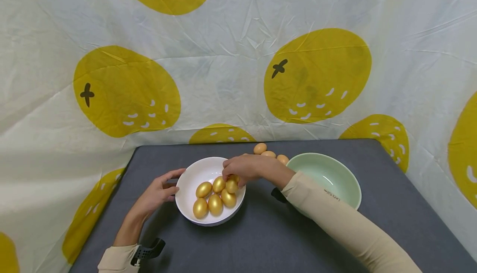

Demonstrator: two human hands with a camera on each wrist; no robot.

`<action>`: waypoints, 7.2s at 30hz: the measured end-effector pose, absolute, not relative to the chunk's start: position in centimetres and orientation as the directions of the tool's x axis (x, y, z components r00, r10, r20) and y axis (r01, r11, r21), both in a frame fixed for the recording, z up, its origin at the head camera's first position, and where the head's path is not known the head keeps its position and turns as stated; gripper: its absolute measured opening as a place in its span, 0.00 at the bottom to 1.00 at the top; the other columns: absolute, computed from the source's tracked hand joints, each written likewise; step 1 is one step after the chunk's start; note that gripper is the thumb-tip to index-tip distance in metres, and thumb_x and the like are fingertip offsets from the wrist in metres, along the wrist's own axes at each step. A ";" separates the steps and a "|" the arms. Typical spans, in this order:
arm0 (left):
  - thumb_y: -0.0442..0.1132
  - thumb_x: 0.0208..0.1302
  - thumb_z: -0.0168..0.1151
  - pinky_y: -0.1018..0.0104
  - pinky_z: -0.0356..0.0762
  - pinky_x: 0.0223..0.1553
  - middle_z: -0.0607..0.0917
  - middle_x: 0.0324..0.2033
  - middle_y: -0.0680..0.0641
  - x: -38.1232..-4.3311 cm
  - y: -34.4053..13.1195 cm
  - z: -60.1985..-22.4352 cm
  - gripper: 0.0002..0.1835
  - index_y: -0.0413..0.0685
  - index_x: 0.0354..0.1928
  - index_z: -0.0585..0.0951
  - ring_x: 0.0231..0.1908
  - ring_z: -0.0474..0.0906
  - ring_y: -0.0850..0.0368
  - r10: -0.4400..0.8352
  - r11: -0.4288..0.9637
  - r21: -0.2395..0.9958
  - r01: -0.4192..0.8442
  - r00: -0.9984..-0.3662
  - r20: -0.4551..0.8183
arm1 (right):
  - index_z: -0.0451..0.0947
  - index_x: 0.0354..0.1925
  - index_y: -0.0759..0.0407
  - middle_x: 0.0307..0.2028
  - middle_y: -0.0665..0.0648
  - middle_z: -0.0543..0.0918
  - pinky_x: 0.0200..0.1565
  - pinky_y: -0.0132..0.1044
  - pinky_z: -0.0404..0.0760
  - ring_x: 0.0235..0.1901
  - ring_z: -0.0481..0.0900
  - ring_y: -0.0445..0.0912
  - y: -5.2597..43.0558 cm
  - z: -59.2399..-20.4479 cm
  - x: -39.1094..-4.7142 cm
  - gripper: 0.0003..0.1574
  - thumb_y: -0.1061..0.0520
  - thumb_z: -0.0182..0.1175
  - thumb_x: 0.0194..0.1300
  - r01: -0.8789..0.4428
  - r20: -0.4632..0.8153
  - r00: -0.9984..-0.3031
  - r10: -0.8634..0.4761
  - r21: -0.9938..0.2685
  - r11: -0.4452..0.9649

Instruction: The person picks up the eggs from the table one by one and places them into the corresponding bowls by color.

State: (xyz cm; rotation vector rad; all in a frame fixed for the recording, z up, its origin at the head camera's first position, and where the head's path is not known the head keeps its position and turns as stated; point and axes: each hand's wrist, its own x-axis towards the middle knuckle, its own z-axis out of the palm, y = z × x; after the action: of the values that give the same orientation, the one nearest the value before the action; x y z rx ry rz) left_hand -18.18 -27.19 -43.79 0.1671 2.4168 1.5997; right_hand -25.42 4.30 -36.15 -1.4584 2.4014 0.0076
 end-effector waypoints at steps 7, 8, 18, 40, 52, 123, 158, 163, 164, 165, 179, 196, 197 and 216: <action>0.34 0.71 0.59 0.53 0.84 0.49 0.71 0.67 0.39 -18.4 -26.9 -43.8 0.30 0.52 0.74 0.69 0.56 0.78 0.42 0.225 0.400 0.916 -0.040 -0.964 -0.141 | 0.84 0.55 0.51 0.52 0.51 0.80 0.54 0.37 0.78 0.51 0.78 0.44 5.4 -35.6 -25.5 0.21 0.61 0.70 0.64 -0.879 -0.238 -0.398 -0.886 -0.177 0.442; 0.34 0.71 0.59 0.53 0.84 0.49 0.70 0.67 0.39 -18.4 -26.9 -43.8 0.30 0.52 0.74 0.69 0.56 0.78 0.42 0.228 0.402 0.915 -0.040 -0.963 -0.142 | 0.84 0.55 0.52 0.52 0.52 0.80 0.55 0.38 0.78 0.52 0.79 0.45 5.7 -35.4 -25.5 0.20 0.61 0.69 0.65 -0.877 -0.228 -0.395 -0.890 -0.196 0.440; 0.33 0.69 0.60 0.54 0.84 0.47 0.70 0.68 0.36 -18.8 -26.9 -43.1 0.31 0.45 0.74 0.68 0.59 0.77 0.39 0.256 0.429 0.903 0.001 -0.959 -0.121 | 0.81 0.59 0.52 0.53 0.51 0.80 0.55 0.37 0.77 0.51 0.78 0.41 9.9 -33.3 -25.3 0.19 0.53 0.63 0.72 -0.806 -0.150 -0.427 -0.892 -0.384 0.450; 0.37 0.72 0.60 0.38 0.70 0.63 0.67 0.73 0.38 -23.7 -23.8 -38.0 0.31 0.43 0.75 0.65 0.70 0.65 0.35 0.329 0.598 0.792 0.123 -0.939 -0.103 | 0.77 0.63 0.49 0.60 0.48 0.80 0.61 0.53 0.76 0.59 0.79 0.49 21.8 -32.5 -24.3 0.23 0.57 0.61 0.72 -0.621 -0.120 -0.617 -0.778 -0.533 0.575; 0.48 0.71 0.63 0.42 0.72 0.63 0.68 0.72 0.40 -26.0 -20.8 -36.4 0.34 0.45 0.74 0.66 0.71 0.66 0.37 0.395 0.582 0.797 0.161 -0.913 -0.103 | 0.75 0.66 0.53 0.63 0.60 0.79 0.60 0.53 0.77 0.61 0.78 0.58 28.9 -34.6 -24.3 0.24 0.54 0.58 0.75 -0.472 -0.110 -0.747 -0.656 -0.608 0.639; 0.39 0.62 0.71 0.47 0.83 0.47 0.82 0.37 0.45 -34.5 -4.4 -40.6 0.10 0.40 0.39 0.84 0.45 0.81 0.46 0.315 0.879 0.474 0.063 -0.822 -0.475 | 0.63 0.74 0.65 0.70 0.73 0.67 0.48 0.42 0.85 0.59 0.78 0.62 36.8 -38.6 -23.1 0.36 0.70 0.56 0.71 -0.187 -0.223 -0.817 -0.532 -0.770 0.610; 0.33 0.63 0.70 0.55 0.82 0.50 0.81 0.56 0.37 -33.6 -6.8 -38.4 0.25 0.35 0.62 0.78 0.48 0.81 0.47 0.456 0.617 0.777 0.122 -0.861 -0.227 | 0.61 0.75 0.64 0.71 0.73 0.66 0.50 0.44 0.84 0.64 0.72 0.68 36.7 -38.2 -23.6 0.36 0.70 0.54 0.73 -0.200 -0.240 -0.803 -0.546 -0.754 0.625; 0.34 0.62 0.72 0.62 0.82 0.46 0.82 0.54 0.38 -33.4 -6.5 -38.4 0.26 0.36 0.62 0.79 0.45 0.81 0.51 0.472 0.575 0.807 0.139 -0.861 -0.188 | 0.61 0.76 0.64 0.72 0.73 0.65 0.50 0.42 0.84 0.65 0.70 0.69 36.7 -38.1 -23.5 0.36 0.70 0.53 0.72 -0.183 -0.254 -0.804 -0.537 -0.754 0.631; 0.33 0.61 0.72 0.62 0.82 0.45 0.82 0.54 0.38 -33.3 -6.4 -38.4 0.26 0.36 0.61 0.79 0.45 0.82 0.51 0.480 0.560 0.816 0.142 -0.859 -0.179 | 0.61 0.76 0.64 0.72 0.74 0.65 0.50 0.42 0.84 0.65 0.70 0.69 36.7 -38.1 -23.5 0.36 0.71 0.53 0.72 -0.181 -0.257 -0.802 -0.539 -0.755 0.630; 0.33 0.61 0.72 0.63 0.83 0.45 0.82 0.53 0.39 -33.2 -6.3 -38.4 0.26 0.36 0.61 0.79 0.44 0.82 0.51 0.487 0.547 0.824 0.148 -0.857 -0.170 | 0.61 0.76 0.64 0.72 0.73 0.64 0.50 0.41 0.84 0.65 0.70 0.70 36.7 -38.1 -23.5 0.36 0.71 0.53 0.72 -0.175 -0.261 -0.803 -0.536 -0.756 0.630; 0.36 0.62 0.72 0.64 0.80 0.46 0.83 0.54 0.44 -31.6 -3.8 -37.4 0.24 0.42 0.60 0.81 0.51 0.79 0.49 0.621 0.496 0.800 0.336 -0.782 -0.056 | 0.60 0.76 0.64 0.72 0.74 0.64 0.51 0.42 0.84 0.66 0.70 0.69 36.8 -38.2 -23.5 0.36 0.69 0.53 0.73 -0.158 -0.266 -0.796 -0.543 -0.775 0.611; 0.37 0.65 0.70 0.66 0.79 0.52 0.85 0.54 0.45 -29.6 -0.1 -36.8 0.22 0.43 0.61 0.81 0.51 0.82 0.51 0.749 0.429 0.774 0.466 -0.663 -0.016 | 0.58 0.77 0.63 0.72 0.75 0.62 0.48 0.47 0.85 0.59 0.78 0.63 36.9 -38.3 -23.6 0.37 0.70 0.52 0.73 -0.100 -0.296 -0.796 -0.527 -0.795 0.599; 0.37 0.65 0.70 0.66 0.79 0.52 0.85 0.54 0.45 -29.4 0.1 -36.9 0.22 0.43 0.61 0.80 0.51 0.82 0.51 0.752 0.424 0.777 0.465 -0.659 -0.015 | 0.58 0.77 0.63 0.72 0.75 0.63 0.48 0.47 0.85 0.59 0.78 0.62 36.9 -38.3 -23.6 0.37 0.70 0.52 0.73 -0.102 -0.295 -0.797 -0.527 -0.794 0.599; 0.37 0.64 0.71 0.72 0.75 0.55 0.84 0.54 0.49 -27.7 4.0 -38.8 0.24 0.44 0.61 0.80 0.53 0.80 0.58 0.820 0.378 0.800 0.466 -0.569 -0.056 | 0.59 0.76 0.65 0.70 0.74 0.66 0.46 0.47 0.85 0.55 0.81 0.57 36.7 -38.3 -23.7 0.36 0.70 0.52 0.73 -0.079 -0.304 -0.801 -0.516 -0.801 0.594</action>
State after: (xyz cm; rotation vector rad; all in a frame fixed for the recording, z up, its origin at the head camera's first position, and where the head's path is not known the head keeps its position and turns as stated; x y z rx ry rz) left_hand -27.68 4.03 -38.78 1.1096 2.1950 1.0597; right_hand -23.72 36.74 -38.26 -0.4713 2.3074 -1.1237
